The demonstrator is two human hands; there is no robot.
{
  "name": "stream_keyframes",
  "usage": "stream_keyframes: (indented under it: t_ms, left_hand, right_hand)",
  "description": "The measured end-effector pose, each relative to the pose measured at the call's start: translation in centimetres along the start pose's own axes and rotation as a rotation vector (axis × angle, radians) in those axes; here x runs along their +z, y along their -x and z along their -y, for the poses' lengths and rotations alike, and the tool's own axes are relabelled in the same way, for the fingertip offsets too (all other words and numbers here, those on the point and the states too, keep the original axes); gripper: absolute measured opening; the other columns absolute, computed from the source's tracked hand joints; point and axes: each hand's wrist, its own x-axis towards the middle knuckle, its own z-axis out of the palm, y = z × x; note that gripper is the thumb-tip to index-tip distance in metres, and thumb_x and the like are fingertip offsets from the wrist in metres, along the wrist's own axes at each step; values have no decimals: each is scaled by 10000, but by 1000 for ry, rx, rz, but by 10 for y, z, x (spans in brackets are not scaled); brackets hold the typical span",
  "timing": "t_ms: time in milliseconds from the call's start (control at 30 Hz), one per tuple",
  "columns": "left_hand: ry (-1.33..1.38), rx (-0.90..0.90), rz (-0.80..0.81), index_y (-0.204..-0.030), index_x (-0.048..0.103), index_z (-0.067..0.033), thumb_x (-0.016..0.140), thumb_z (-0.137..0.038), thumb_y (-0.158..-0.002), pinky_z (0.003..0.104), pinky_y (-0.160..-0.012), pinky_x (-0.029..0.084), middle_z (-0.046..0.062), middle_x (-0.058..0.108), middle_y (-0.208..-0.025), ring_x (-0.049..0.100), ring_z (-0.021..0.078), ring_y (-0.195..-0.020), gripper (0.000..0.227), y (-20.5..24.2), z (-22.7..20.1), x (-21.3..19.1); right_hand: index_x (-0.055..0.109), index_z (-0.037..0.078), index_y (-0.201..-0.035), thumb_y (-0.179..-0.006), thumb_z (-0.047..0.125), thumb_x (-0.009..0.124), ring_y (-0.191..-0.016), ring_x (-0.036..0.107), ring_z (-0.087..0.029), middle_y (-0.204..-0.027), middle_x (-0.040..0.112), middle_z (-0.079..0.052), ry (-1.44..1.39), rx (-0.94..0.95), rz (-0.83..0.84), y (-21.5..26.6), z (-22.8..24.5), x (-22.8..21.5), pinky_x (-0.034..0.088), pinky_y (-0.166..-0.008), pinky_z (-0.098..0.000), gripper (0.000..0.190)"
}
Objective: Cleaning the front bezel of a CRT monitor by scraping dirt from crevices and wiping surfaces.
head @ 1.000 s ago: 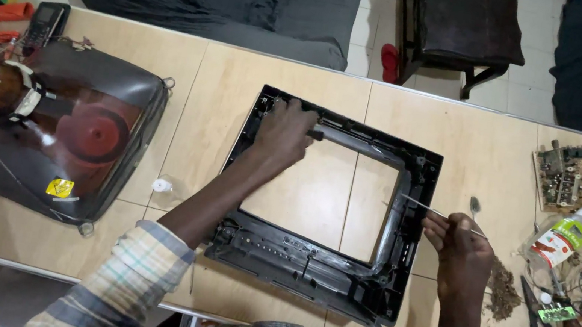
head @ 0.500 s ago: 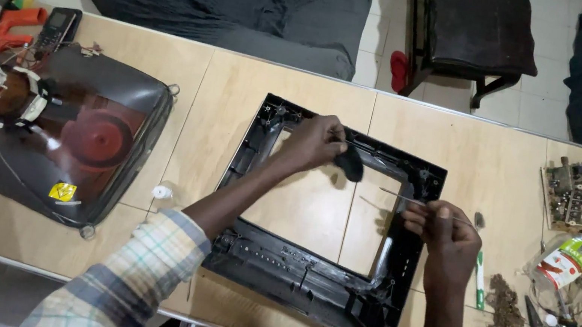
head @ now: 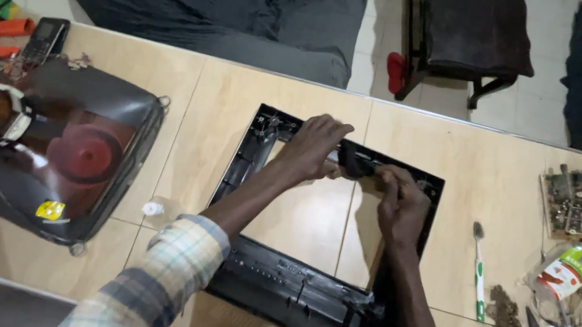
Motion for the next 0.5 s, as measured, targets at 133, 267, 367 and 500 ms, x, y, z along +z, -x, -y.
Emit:
stream_keyframes:
  t_ms: [133, 267, 367, 500]
  left_hand:
    - [-89, -51, -53, -1402, 535, -94, 827, -377, -829, 501, -1182, 306, 131, 626, -1187, 517, 341, -1295, 702, -11, 5, 21]
    - [-144, -160, -101, -1214, 613, -110, 720, -413, -918, 475, -1055, 352, 96, 596, -1069, 565, 320, -1171, 436, -21, 0, 32]
    - [-134, -174, -53, -1213, 606, -95, 657, -434, -963, 486, -1039, 336, 110, 578, -1085, 562, 336, -1149, 424, -25, -2, 30]
    - [-81, -83, 70, -1307, 557, -139, 743, -309, -861, 517, -1075, 302, 87, 565, -1162, 531, 338, -1217, 512, -25, 26, 37]
  right_hand:
    - [766, 81, -1041, -1095, 101, 578, -765, 740, -314, -838, 748, -147, 29, 43, -50, -1, 33, -19, 583, -735, -419, 197]
    - [756, 94, -965, -1064, 72, 574, -696, 744, -267, -785, 761, -103, 20, 103, 11, 10, 36, -20, 599, -712, -376, 208]
    - [752, 80, -994, -1066, 65, 591, -762, 744, -356, -803, 748, -143, 70, -4, 16, 4, 22, -19, 588, -711, -427, 178]
    - [751, 53, -1039, -1072, 23, 578, -799, 730, -407, -862, 754, -150, 43, -112, -23, -8, 5, -4, 579, -737, -446, 178]
